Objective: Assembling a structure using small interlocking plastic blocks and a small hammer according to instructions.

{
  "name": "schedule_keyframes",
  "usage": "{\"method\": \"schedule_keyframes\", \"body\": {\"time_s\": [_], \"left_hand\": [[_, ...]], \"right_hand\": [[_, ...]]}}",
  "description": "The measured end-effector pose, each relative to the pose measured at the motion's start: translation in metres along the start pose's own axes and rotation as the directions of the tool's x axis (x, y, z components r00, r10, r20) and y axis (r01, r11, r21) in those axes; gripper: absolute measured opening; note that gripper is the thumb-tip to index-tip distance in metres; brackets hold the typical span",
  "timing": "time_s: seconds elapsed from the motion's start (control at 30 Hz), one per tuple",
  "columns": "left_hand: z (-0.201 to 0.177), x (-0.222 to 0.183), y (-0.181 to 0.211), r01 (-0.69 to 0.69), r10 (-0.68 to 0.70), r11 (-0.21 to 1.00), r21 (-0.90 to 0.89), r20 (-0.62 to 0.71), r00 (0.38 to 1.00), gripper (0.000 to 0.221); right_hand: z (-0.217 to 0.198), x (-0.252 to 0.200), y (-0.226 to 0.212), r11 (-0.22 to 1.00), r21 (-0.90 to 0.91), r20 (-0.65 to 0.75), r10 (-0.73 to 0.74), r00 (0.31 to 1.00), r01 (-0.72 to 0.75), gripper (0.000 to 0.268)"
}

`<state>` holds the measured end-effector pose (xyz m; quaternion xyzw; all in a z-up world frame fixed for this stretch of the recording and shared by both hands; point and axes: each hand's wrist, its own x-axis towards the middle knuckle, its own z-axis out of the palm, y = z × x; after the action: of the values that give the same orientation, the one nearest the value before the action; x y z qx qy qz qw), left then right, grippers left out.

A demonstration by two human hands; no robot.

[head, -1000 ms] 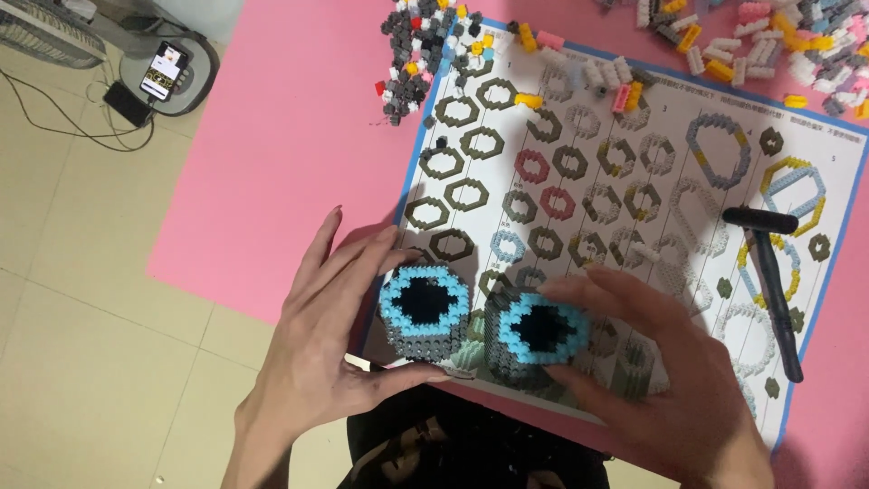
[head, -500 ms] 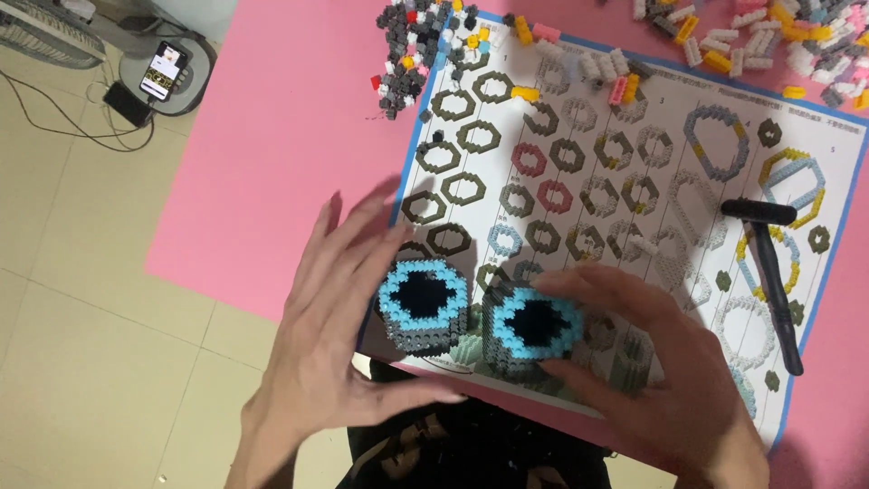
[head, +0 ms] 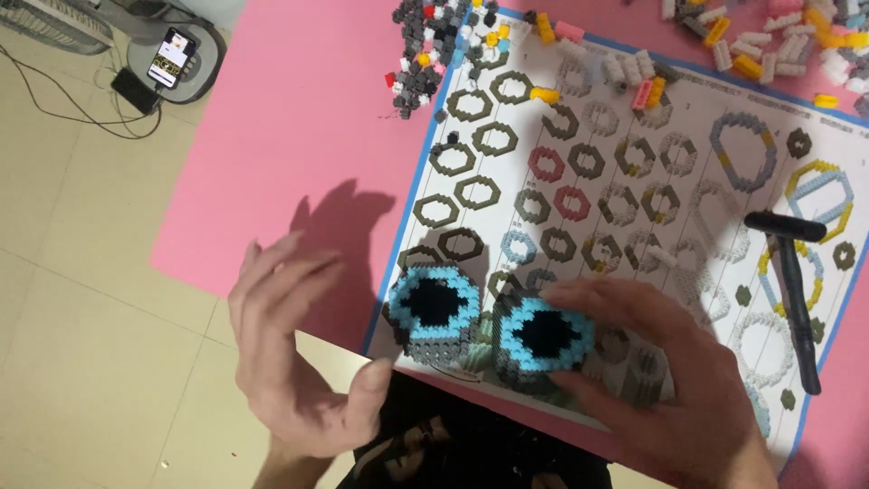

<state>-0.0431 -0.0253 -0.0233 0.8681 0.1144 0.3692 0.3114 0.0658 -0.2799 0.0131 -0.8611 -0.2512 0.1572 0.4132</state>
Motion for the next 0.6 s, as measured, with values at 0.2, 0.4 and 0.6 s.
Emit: {"method": "schedule_keyframes", "body": {"time_s": [0.2, 0.4, 0.6], "left_hand": [[-0.004, 0.012, -0.016, -0.039, 0.072, 0.994, -0.099, 0.361, 0.930, 0.113], [-0.001, 0.016, 0.001, 0.078, 0.010, 0.981, -0.175, 0.453, 0.892, 0.114], [0.012, -0.016, 0.034, -0.074, 0.087, 0.995, -0.071, 0.192, 0.977, 0.052]], "right_hand": [[-0.003, 0.005, -0.010, 0.991, -0.077, 0.020, 0.115, 0.993, -0.113, 0.064], [-0.004, 0.001, 0.004, 0.994, -0.052, 0.043, 0.097, 0.994, -0.095, 0.067], [-0.001, -0.002, -0.003, 0.997, 0.009, -0.002, 0.078, 0.997, -0.078, 0.088]]}}
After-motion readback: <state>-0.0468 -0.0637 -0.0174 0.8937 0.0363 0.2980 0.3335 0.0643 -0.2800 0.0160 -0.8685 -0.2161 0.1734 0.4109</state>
